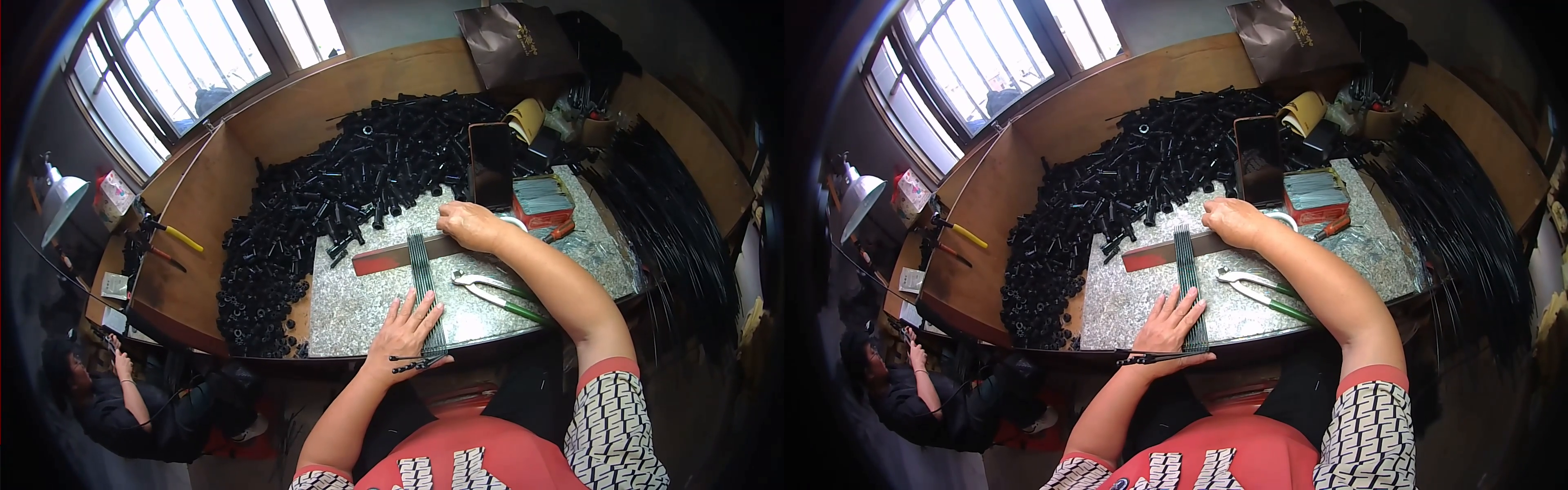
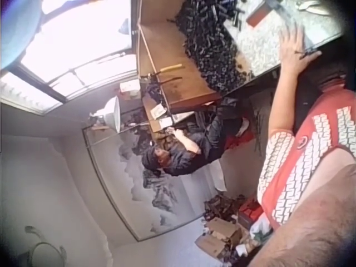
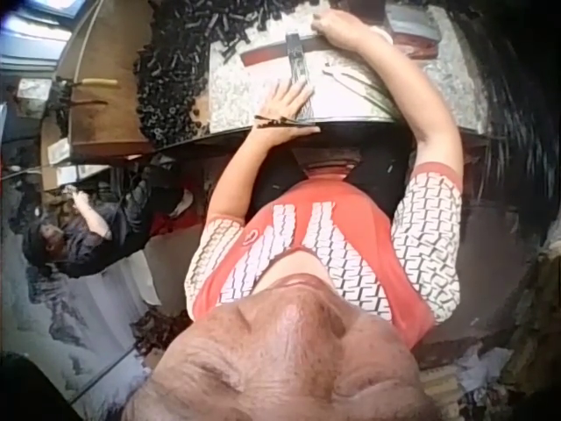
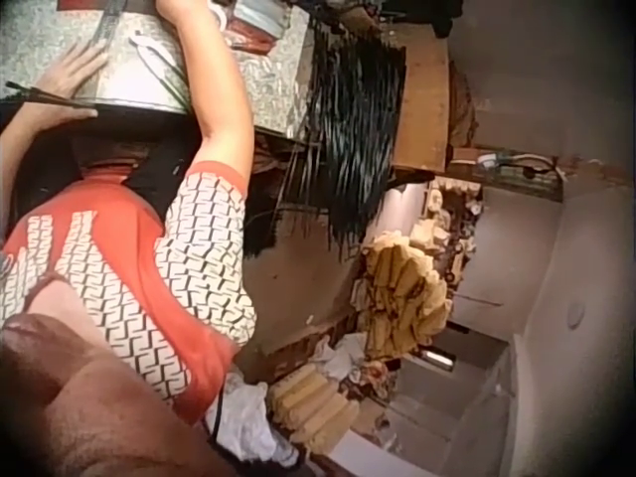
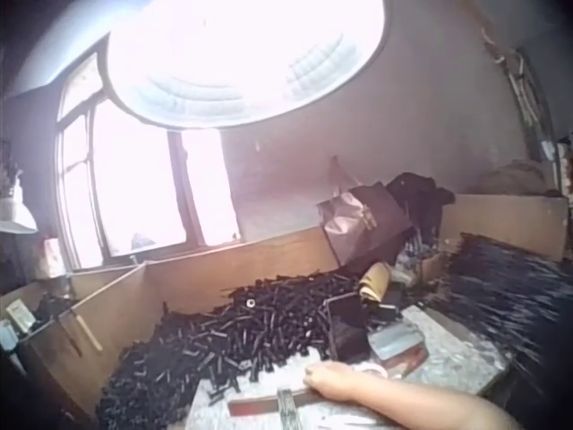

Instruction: Assembling and clamping black industrial tubes using a specialized hand tool at a factory workstation.

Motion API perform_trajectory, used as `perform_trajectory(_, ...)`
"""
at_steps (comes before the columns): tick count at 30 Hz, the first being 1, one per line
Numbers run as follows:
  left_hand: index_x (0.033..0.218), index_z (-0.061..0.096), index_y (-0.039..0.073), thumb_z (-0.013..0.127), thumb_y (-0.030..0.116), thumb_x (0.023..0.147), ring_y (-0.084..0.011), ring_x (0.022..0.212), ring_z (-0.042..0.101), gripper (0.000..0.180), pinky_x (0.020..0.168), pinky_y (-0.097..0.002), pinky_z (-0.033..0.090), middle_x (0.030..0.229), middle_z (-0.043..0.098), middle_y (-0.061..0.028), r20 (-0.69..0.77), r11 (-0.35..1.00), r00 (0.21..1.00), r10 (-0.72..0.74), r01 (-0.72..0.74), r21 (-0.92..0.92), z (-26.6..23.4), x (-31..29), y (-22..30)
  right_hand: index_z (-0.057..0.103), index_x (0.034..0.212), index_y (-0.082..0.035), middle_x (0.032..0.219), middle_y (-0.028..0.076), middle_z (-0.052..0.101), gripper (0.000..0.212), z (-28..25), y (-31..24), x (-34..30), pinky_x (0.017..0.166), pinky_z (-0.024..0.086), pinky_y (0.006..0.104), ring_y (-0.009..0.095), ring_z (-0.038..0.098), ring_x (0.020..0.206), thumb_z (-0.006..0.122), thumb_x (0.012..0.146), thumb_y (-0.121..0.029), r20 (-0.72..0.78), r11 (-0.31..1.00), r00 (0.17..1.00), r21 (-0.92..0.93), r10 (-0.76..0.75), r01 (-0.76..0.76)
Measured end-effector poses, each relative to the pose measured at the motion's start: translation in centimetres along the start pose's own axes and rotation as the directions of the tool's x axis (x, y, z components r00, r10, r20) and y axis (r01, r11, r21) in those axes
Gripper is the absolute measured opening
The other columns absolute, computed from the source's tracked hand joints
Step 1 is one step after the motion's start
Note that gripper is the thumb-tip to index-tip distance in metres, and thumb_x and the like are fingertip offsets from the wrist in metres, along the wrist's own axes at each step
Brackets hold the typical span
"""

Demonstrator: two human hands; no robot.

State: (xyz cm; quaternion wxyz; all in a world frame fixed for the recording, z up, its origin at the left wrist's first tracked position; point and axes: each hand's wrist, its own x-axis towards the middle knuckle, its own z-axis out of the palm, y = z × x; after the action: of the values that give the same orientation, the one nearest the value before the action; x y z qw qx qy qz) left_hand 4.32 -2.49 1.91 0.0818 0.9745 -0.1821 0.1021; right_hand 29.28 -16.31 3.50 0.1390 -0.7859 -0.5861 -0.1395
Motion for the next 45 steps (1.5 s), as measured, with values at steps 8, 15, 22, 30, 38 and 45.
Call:
perform_trajectory(8, 0.136, 0.043, 0.007, 0.069, 0.060, 0.070, -0.0392, 0.137, 0.027, 0.089, 0.111, -0.0499, 0.023, 0.145, 0.035, -0.0180, 0.007, 1.000, 1.000, -0.001, 0.001, -0.002, -0.1, 0.0, 0.0, 0.062, 0.079, -0.002, 0.093, 0.015, 0.058, 0.014, -0.3, -0.4, 0.1, 0.081, 0.049, 0.0404, 0.031, 0.058, 0.096, 0.052, 0.080, -0.011, -0.005, 0.999, 1.000, -0.035, 0.022, -0.022)
perform_trajectory(15, 0.139, 0.039, 0.009, 0.071, 0.060, 0.068, -0.0387, 0.139, 0.022, 0.093, 0.112, -0.0493, 0.019, 0.147, 0.028, -0.0242, 0.027, 0.997, 0.998, -0.054, 0.055, -0.061, -0.2, 0.0, 0.1, 0.062, 0.077, -0.001, 0.094, 0.015, 0.058, 0.014, -0.6, -0.4, 0.1, 0.080, 0.050, 0.0408, 0.031, 0.058, 0.096, 0.052, 0.080, -0.011, -0.030, 1.000, 1.000, -0.021, 0.008, -0.009)
perform_trajectory(22, 0.136, 0.043, 0.008, 0.068, 0.062, 0.069, -0.0390, 0.137, 0.026, 0.090, 0.109, -0.0527, 0.024, 0.144, 0.033, -0.0237, 0.006, 0.997, 0.999, -0.047, 0.047, -0.059, -0.2, 0.0, 0.0, 0.061, 0.077, -0.001, 0.095, 0.016, 0.058, 0.013, -0.1, -0.9, 0.0, 0.081, 0.049, 0.0403, 0.031, 0.058, 0.096, 0.052, 0.080, -0.010, 0.020, 0.999, 0.999, -0.032, 0.039, -0.038)
perform_trajectory(30, 0.136, 0.043, 0.007, 0.068, 0.062, 0.069, -0.0389, 0.136, 0.028, 0.090, 0.109, -0.0525, 0.026, 0.143, 0.034, -0.0241, -0.016, 0.998, 0.999, -0.037, 0.036, -0.052, -0.1, 0.0, 0.1, 0.063, 0.077, -0.003, 0.091, 0.013, 0.057, 0.012, -0.4, -0.3, -0.2, 0.079, 0.050, 0.0393, 0.030, 0.057, 0.095, 0.055, 0.078, -0.012, -0.058, 1.000, 0.998, 0.006, 0.013, -0.013)
perform_trajectory(38, 0.135, 0.043, 0.006, 0.068, 0.062, 0.069, -0.0389, 0.135, 0.030, 0.091, 0.108, -0.0523, 0.027, 0.142, 0.034, -0.0261, -0.038, 0.998, 0.999, -0.036, 0.034, -0.052, -0.2, 0.0, 0.2, 0.064, 0.079, -0.003, 0.091, 0.014, 0.057, 0.013, 0.4, -0.4, -0.2, 0.081, 0.049, 0.0388, 0.030, 0.057, 0.095, 0.054, 0.080, -0.011, -0.018, 1.000, 1.000, -0.031, -0.006, 0.005)
perform_trajectory(45, 0.135, 0.043, 0.005, 0.068, 0.062, 0.068, -0.0388, 0.135, 0.030, 0.092, 0.108, -0.0521, 0.027, 0.142, 0.035, -0.0259, -0.040, 0.999, 0.999, -0.027, 0.025, -0.045, -0.3, 0.1, 0.1, 0.062, 0.081, -0.002, 0.092, 0.014, 0.057, 0.014, 0.1, -0.6, 0.2, 0.083, 0.049, 0.0391, 0.031, 0.058, 0.095, 0.053, 0.081, -0.012, 0.002, 1.000, 1.000, -0.029, -0.006, 0.006)
